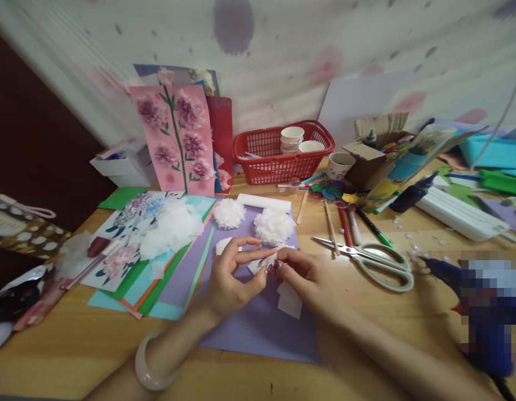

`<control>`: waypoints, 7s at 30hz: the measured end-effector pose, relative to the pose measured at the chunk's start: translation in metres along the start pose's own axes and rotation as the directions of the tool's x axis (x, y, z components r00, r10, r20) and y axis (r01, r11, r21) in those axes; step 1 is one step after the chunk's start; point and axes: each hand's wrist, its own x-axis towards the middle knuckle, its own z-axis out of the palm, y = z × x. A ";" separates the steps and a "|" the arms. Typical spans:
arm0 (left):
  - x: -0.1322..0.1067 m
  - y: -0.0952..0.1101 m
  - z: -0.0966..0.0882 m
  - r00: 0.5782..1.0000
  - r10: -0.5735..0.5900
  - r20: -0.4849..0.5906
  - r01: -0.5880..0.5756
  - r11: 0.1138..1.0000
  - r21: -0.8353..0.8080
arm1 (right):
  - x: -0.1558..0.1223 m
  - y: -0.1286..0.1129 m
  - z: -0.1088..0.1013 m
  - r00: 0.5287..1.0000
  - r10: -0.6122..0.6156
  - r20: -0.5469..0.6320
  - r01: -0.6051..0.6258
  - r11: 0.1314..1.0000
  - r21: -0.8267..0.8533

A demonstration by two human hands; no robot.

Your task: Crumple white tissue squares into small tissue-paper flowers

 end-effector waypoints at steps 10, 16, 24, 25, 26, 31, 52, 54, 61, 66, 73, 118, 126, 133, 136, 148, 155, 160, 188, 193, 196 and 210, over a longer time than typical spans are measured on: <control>0.002 0.004 0.001 1.000 0.026 0.014 -0.025 0.997 -0.074 | 0.000 0.003 0.000 1.000 0.004 0.011 -0.004 1.000 -0.001; 0.003 0.005 0.001 1.000 0.003 -0.005 -0.004 0.995 -0.104 | -0.002 -0.001 0.001 0.998 0.058 0.010 -0.058 0.998 0.012; 0.003 0.006 0.002 0.998 0.010 -0.055 -0.012 0.999 -0.030 | -0.001 -0.001 0.000 0.998 0.062 0.026 -0.064 0.994 0.085; 0.003 0.007 0.002 0.997 0.002 -0.074 -0.004 1.000 -0.026 | 0.000 -0.002 0.001 0.998 0.062 0.022 -0.063 0.995 0.081; 0.003 0.007 0.002 0.995 -0.012 -0.095 0.009 1.000 -0.030 | 0.000 -0.002 0.001 0.998 0.063 0.016 -0.064 0.995 0.074; 0.007 0.000 0.001 0.969 -0.095 -0.227 0.068 0.990 -0.124 | 0.001 -0.001 0.000 0.997 0.066 -0.043 -0.064 0.997 0.042; 0.006 0.013 0.000 0.997 0.052 -0.058 -0.048 0.996 0.071 | 0.002 0.000 -0.001 0.997 0.080 -0.021 -0.076 0.984 0.158; 0.006 0.012 -0.001 0.997 0.029 -0.067 -0.025 0.999 0.047 | 0.002 0.000 0.000 0.997 0.072 -0.013 -0.069 0.984 0.165; 0.005 0.009 0.001 0.996 0.065 -0.060 -0.062 0.996 0.056 | 0.001 -0.004 0.000 0.995 0.097 -0.038 -0.089 0.982 0.167; 0.004 0.010 0.000 0.989 0.141 -0.033 -0.137 0.984 0.117 | 0.002 -0.002 0.000 0.995 0.089 -0.053 -0.079 0.982 0.173; 0.003 0.009 0.000 0.970 0.239 -0.031 -0.231 0.958 0.170 | 0.001 -0.002 0.000 0.995 0.088 -0.055 -0.077 0.981 0.175; 0.004 0.004 0.003 0.998 -0.006 -0.069 0.004 1.000 -0.028 | -0.001 0.005 -0.005 0.998 0.066 0.017 -0.069 0.973 0.218; 0.007 0.008 0.004 0.983 -0.163 -0.082 0.140 0.962 -0.234 | 0.001 -0.003 -0.002 0.996 0.087 -0.001 -0.085 0.975 0.207; 0.004 0.002 0.004 0.997 -0.042 -0.057 0.032 0.985 -0.168 | 0.000 -0.004 -0.002 0.994 0.110 -0.009 -0.106 0.979 0.176; 0.003 0.001 0.003 0.998 0.019 -0.057 -0.024 0.996 -0.092 | 0.000 -0.003 -0.001 0.993 0.120 -0.003 -0.117 0.973 0.197; 0.003 0.005 0.004 0.998 -0.009 -0.055 0.006 0.999 -0.050 | 0.000 -0.003 0.000 0.981 0.193 -0.014 -0.184 0.953 0.240; 0.006 0.010 0.004 0.977 -0.211 -0.023 0.198 0.946 -0.256 | 0.001 0.000 0.002 0.988 0.149 -0.049 -0.135 0.967 0.217; 0.013 -0.002 0.001 0.930 -0.285 -0.231 0.206 0.926 -0.315 | 0.001 0.001 0.003 0.990 0.132 -0.054 -0.120 0.975 0.185; 0.029 -0.005 -0.062 0.875 -0.297 -0.382 0.177 0.931 -0.319 | 0.017 -0.005 -0.037 0.981 -0.132 0.145 0.196 0.721 -0.665; 0.036 -0.007 -0.117 0.845 -0.081 -0.528 0.128 0.990 0.053 | 0.026 -0.006 -0.063 0.972 -0.073 0.225 0.222 0.605 -0.764; 0.031 -0.008 -0.113 0.875 0.048 -0.482 0.077 0.969 0.236 | 0.025 -0.004 -0.065 0.972 -0.033 0.234 0.212 0.561 -0.801; 0.016 0.001 -0.006 0.983 0.139 0.117 -0.173 0.912 0.372 | 0.019 -0.024 -0.063 0.956 -0.042 0.291 0.246 0.655 -0.714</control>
